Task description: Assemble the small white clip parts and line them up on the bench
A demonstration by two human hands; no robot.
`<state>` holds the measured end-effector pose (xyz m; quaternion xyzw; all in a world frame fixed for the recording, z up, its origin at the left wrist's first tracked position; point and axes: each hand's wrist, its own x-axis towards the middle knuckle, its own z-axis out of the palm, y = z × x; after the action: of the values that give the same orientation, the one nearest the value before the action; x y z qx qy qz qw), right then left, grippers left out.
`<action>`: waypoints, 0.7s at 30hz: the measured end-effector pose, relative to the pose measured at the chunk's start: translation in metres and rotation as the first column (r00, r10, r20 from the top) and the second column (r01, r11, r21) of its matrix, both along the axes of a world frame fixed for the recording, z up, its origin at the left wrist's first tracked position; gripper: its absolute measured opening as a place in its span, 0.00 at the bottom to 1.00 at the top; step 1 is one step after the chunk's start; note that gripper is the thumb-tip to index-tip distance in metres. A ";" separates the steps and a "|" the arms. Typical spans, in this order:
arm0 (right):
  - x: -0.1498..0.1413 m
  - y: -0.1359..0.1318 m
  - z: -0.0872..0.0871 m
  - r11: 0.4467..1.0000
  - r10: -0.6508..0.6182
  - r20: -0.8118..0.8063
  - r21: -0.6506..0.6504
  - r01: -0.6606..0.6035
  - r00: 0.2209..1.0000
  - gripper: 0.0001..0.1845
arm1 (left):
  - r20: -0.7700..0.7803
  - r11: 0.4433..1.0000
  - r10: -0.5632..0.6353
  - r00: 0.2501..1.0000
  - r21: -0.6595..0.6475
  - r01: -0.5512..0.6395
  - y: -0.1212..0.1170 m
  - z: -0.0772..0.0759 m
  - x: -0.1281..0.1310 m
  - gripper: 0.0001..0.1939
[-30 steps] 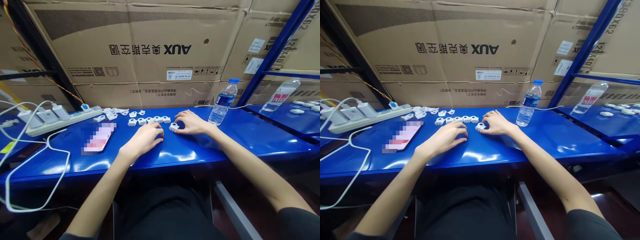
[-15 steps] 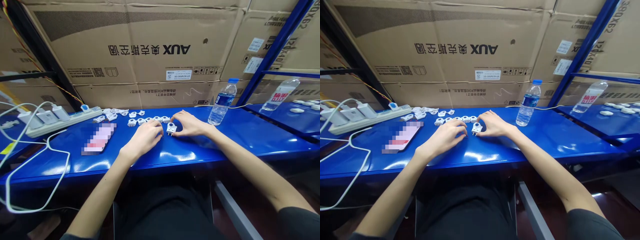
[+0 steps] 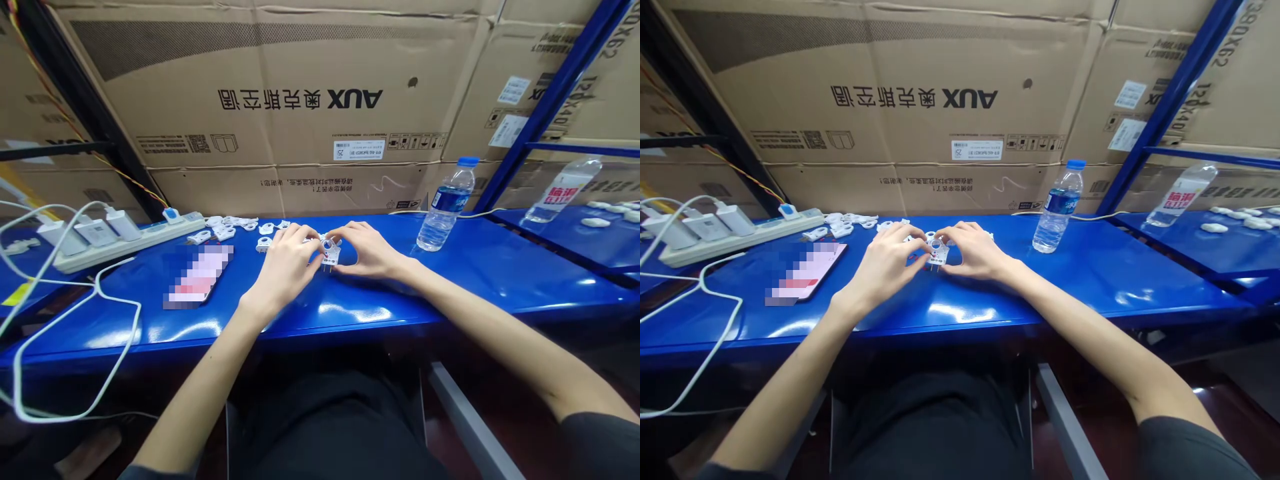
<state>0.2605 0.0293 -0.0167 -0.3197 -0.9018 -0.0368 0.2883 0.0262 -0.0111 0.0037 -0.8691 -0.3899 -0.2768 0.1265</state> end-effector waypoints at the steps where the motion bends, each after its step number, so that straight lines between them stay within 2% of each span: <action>1: 0.001 0.001 0.000 1.000 -0.003 -0.005 0.007 0.003 1.000 0.27 | -0.002 1.000 0.003 1.000 -0.001 -0.003 0.000 0.000 0.000 0.10; 21: 0.001 0.000 0.001 0.999 0.016 -0.021 0.044 -0.016 1.000 0.28 | 0.037 0.998 0.045 0.998 0.045 -0.047 -0.001 0.001 0.002 0.09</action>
<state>0.2615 0.0292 -0.0152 -0.3064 -0.9003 -0.0509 0.3050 0.0285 -0.0119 0.0048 -0.8516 -0.4056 -0.2984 0.1458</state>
